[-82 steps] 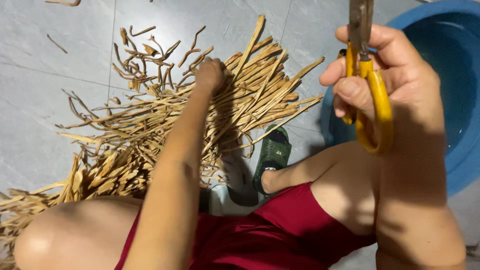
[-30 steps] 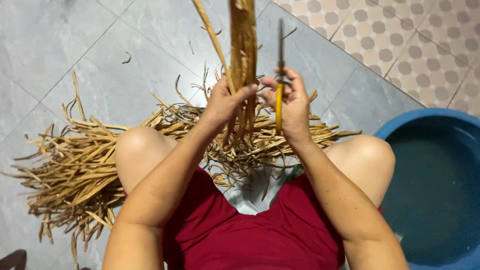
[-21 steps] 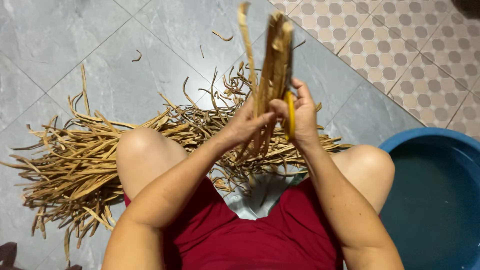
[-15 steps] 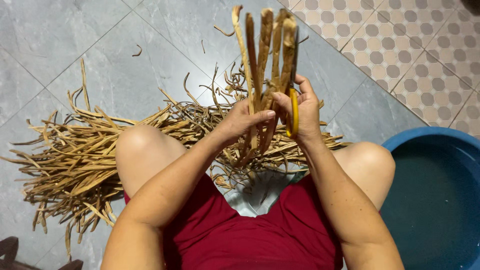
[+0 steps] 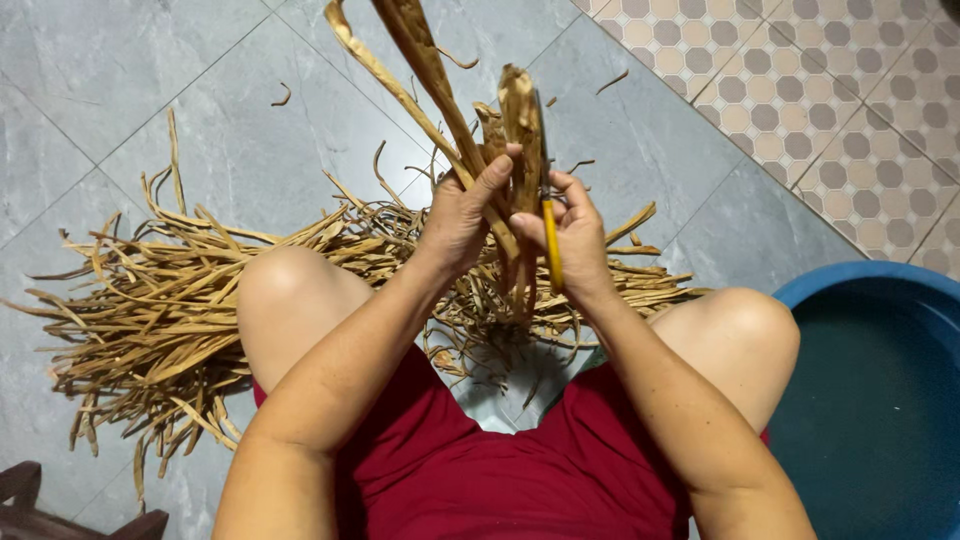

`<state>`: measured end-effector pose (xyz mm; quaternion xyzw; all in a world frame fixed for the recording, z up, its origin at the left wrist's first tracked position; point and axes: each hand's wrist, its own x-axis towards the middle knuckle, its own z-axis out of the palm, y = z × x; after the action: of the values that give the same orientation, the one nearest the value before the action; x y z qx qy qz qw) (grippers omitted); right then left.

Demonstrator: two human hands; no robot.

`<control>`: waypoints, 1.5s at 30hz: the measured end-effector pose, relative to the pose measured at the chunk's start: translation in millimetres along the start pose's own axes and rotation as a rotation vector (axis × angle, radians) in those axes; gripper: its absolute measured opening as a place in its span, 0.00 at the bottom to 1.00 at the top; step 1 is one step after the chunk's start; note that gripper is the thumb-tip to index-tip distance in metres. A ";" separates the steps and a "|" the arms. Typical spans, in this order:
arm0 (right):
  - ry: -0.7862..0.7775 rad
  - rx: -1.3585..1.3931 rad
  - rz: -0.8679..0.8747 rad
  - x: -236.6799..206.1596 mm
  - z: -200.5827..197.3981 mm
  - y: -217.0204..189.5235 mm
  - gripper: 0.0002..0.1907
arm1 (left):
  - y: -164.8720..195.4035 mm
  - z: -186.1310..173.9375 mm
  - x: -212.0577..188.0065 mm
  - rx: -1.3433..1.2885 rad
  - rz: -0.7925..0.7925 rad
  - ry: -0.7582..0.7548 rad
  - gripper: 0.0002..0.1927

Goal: The person sits cross-legged on a tiled floor and uses yellow-handled scissors to cut bundles of dried plant stems into shorter pieces. The cut pieces fall onto the floor, forming a growing pile next to a blue basin.

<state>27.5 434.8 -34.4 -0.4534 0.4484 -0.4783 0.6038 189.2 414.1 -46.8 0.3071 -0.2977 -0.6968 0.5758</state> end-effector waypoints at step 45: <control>-0.065 0.119 -0.076 6.0 -13.0 22.8 0.28 | -23.3 -15.7 -25.7 0.712 -0.367 -0.464 0.35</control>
<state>19.5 430.3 -59.7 -0.4486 0.3817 -0.5116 0.6255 190.7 442.2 -72.5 0.3692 -0.5802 -0.6919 0.2197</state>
